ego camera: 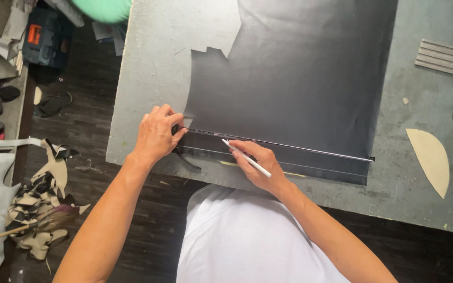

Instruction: The person places a curved cardboard template on a large sheet of black leather, secures it with metal weights, and cuts around the template using shears. After cutting, the person removes the template and weights, then uses a ruler and chalk to mark measurements on the leather.

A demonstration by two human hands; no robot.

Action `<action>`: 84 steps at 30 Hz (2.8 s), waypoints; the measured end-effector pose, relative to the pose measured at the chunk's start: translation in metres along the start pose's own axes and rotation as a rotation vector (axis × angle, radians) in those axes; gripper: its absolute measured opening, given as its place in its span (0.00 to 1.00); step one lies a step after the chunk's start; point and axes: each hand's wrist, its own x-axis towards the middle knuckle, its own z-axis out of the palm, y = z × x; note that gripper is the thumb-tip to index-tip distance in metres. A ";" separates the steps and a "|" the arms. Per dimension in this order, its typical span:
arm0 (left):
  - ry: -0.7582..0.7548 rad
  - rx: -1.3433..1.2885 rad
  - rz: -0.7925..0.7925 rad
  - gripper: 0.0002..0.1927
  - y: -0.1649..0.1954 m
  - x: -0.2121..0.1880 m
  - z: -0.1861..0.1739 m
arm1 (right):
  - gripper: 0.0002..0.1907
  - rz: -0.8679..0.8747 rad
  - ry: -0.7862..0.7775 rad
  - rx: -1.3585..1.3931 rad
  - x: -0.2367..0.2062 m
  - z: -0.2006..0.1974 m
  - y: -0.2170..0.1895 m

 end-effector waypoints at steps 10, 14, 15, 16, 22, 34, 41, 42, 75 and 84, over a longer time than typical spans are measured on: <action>-0.017 -0.028 -0.012 0.08 -0.001 0.000 -0.001 | 0.14 -0.125 0.041 -0.171 0.008 0.007 0.000; -0.016 -0.011 -0.007 0.08 0.001 0.002 -0.004 | 0.13 -0.095 0.011 -0.153 0.010 0.005 -0.002; -0.018 -0.009 -0.007 0.07 0.001 0.002 -0.004 | 0.13 -0.109 0.035 -0.154 0.011 0.005 -0.003; -0.019 -0.008 -0.008 0.07 0.001 0.002 -0.004 | 0.14 -0.123 0.058 -0.156 0.011 0.006 -0.003; -0.021 -0.042 0.002 0.07 0.001 0.003 -0.006 | 0.13 -0.066 -0.019 -0.138 0.013 0.001 -0.006; -0.044 -0.017 -0.038 0.08 0.004 0.007 -0.007 | 0.13 0.016 -0.022 -0.160 0.024 -0.005 -0.016; -0.054 -0.108 -0.050 0.08 0.003 0.017 -0.015 | 0.14 0.070 -0.141 -0.026 0.000 -0.043 -0.033; -0.030 -0.144 -0.053 0.08 0.001 0.023 -0.017 | 0.15 0.108 -0.109 0.027 -0.005 -0.052 -0.034; 0.071 0.031 0.085 0.08 -0.028 0.222 -0.002 | 0.19 0.368 0.429 0.195 -0.008 -0.144 0.006; 0.100 0.001 0.080 0.08 -0.027 0.223 -0.004 | 0.14 0.100 0.274 0.059 0.121 -0.115 0.005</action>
